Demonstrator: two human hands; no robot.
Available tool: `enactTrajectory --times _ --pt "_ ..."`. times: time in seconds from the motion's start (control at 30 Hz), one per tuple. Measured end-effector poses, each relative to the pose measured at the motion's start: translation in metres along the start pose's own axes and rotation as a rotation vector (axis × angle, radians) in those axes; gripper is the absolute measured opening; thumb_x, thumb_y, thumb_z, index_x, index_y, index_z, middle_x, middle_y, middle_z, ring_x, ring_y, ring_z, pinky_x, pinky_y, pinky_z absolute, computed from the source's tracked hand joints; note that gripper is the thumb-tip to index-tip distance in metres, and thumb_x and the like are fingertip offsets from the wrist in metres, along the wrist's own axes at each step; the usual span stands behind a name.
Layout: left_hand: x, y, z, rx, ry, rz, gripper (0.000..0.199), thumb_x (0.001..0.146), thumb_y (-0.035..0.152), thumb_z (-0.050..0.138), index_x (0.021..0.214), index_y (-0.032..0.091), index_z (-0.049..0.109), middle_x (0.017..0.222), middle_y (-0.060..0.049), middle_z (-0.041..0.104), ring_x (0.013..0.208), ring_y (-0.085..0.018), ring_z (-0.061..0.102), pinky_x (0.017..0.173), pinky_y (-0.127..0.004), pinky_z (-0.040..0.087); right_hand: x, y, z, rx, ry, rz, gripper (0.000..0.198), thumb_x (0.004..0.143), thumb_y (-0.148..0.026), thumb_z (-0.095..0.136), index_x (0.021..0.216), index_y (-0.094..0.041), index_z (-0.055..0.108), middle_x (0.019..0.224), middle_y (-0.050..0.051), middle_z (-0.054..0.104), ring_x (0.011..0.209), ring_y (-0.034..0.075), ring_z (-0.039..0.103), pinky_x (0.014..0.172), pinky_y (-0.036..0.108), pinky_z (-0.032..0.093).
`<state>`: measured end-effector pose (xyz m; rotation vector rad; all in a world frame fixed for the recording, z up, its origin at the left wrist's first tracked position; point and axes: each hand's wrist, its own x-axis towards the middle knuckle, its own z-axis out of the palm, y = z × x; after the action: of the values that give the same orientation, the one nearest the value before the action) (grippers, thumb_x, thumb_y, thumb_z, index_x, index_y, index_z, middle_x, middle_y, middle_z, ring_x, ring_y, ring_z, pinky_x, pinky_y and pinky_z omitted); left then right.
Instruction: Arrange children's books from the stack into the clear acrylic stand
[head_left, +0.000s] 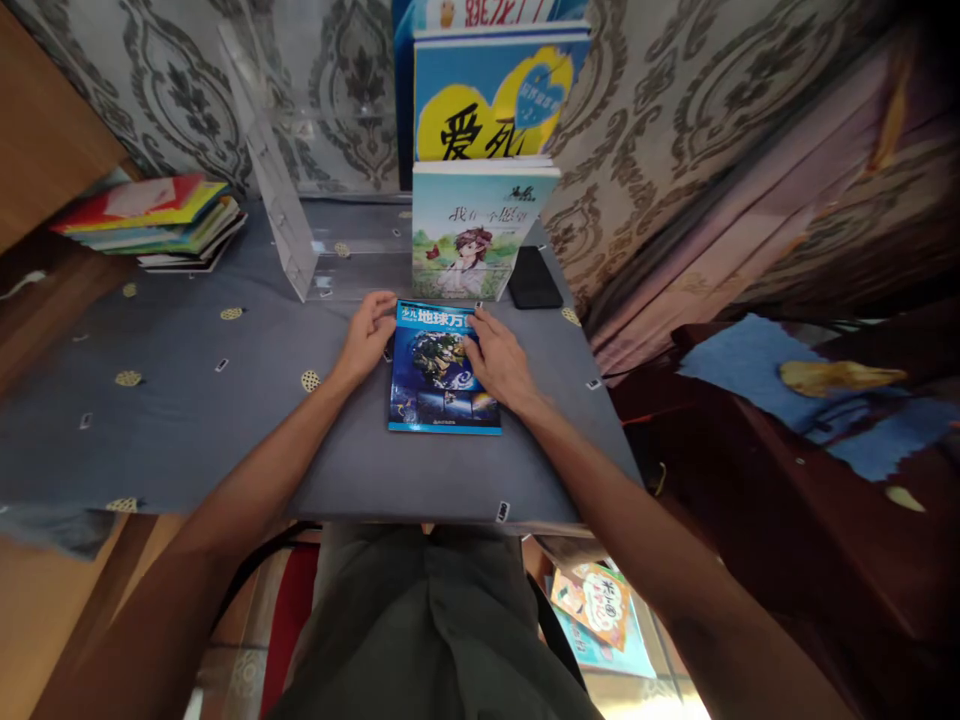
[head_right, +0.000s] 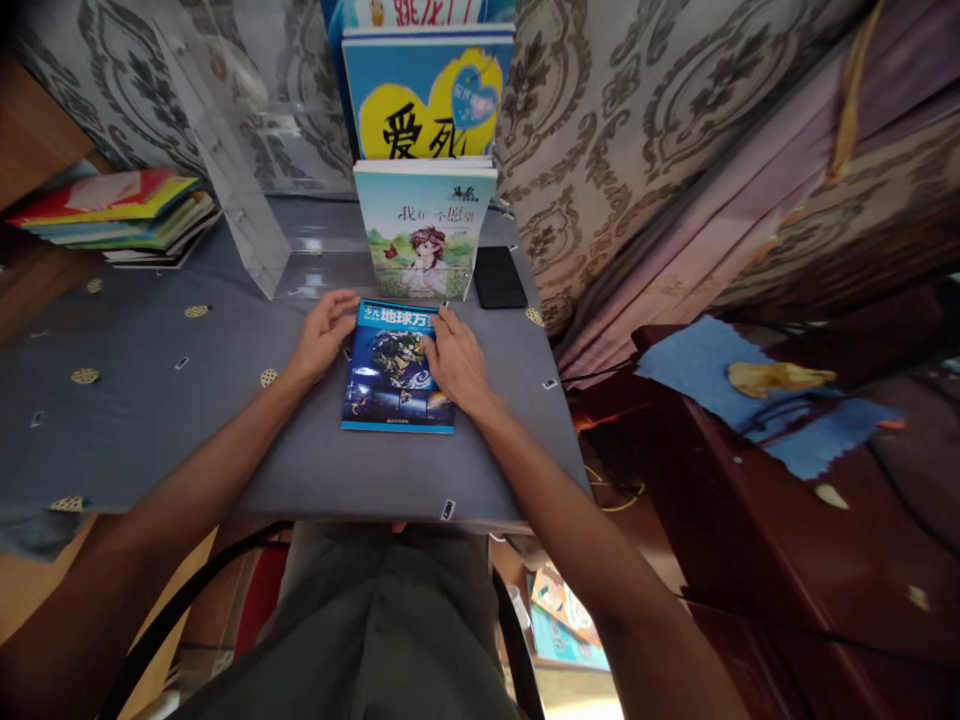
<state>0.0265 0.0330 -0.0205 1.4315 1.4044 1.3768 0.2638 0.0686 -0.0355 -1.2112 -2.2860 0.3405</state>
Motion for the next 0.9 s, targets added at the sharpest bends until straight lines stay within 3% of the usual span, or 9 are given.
enactTrajectory --times 0.13,0.27,0.37,0.63,0.77,0.9 --pt "-0.004 0.003 0.004 -0.264 0.052 -0.257 0.042 0.085 0.022 0.062 0.126 0.021 0.052 0.129 -0.011 0.065 0.107 -0.021 0.068 0.090 -0.038 0.057 -0.001 -0.001 -0.001 -0.004 -0.008 0.004 0.051 0.100 -0.036 0.037 0.142 -0.012 0.053 0.151 0.018 0.049 0.141 0.034 0.045 0.116 0.056 0.038" --pt "-0.009 0.011 0.010 -0.425 -0.089 -0.382 0.033 0.086 0.022 0.065 0.118 0.014 0.062 0.099 -0.009 0.075 0.084 -0.019 0.072 0.077 -0.031 0.060 -0.001 -0.003 -0.003 -0.008 -0.019 -0.003 0.051 0.101 -0.036 0.036 0.142 -0.011 0.053 0.151 0.018 0.049 0.141 0.033 0.045 0.116 0.056 0.039" --pt "-0.010 0.017 0.012 -0.467 -0.125 -0.435 0.025 0.089 0.018 0.062 0.113 0.013 0.066 0.092 -0.009 0.076 0.075 -0.018 0.073 0.073 -0.031 0.061 -0.002 -0.004 -0.004 -0.002 -0.014 -0.008 0.051 0.101 -0.037 0.036 0.142 -0.012 0.053 0.151 0.017 0.050 0.140 0.033 0.045 0.116 0.055 0.039" --pt "-0.010 0.024 0.012 -0.583 -0.088 -0.483 0.025 0.092 0.009 0.057 0.115 0.010 0.066 0.093 -0.009 0.077 0.082 -0.018 0.075 0.082 -0.033 0.062 -0.002 -0.007 -0.007 0.052 -0.009 -0.004 0.052 0.101 -0.037 0.035 0.144 -0.011 0.050 0.152 0.018 0.048 0.141 0.034 0.045 0.117 0.056 0.037" --pt "-0.011 0.027 0.012 -0.685 -0.086 -0.500 0.026 0.089 0.009 0.064 0.115 0.010 0.066 0.095 -0.010 0.077 0.086 -0.020 0.075 0.085 -0.033 0.061 -0.003 -0.004 -0.005 0.117 0.027 -0.005 0.054 0.102 -0.044 0.032 0.144 -0.015 0.051 0.152 0.016 0.049 0.141 0.032 0.046 0.117 0.055 0.037" --pt "-0.011 0.030 0.013 -0.756 -0.083 -0.498 0.028 0.090 0.005 0.060 0.117 0.009 0.066 0.095 -0.010 0.077 0.087 -0.019 0.075 0.086 -0.032 0.060 -0.003 -0.003 -0.007 0.185 0.047 -0.005 0.058 0.102 -0.053 0.029 0.143 -0.018 0.052 0.151 0.015 0.050 0.140 0.032 0.047 0.117 0.055 0.037"
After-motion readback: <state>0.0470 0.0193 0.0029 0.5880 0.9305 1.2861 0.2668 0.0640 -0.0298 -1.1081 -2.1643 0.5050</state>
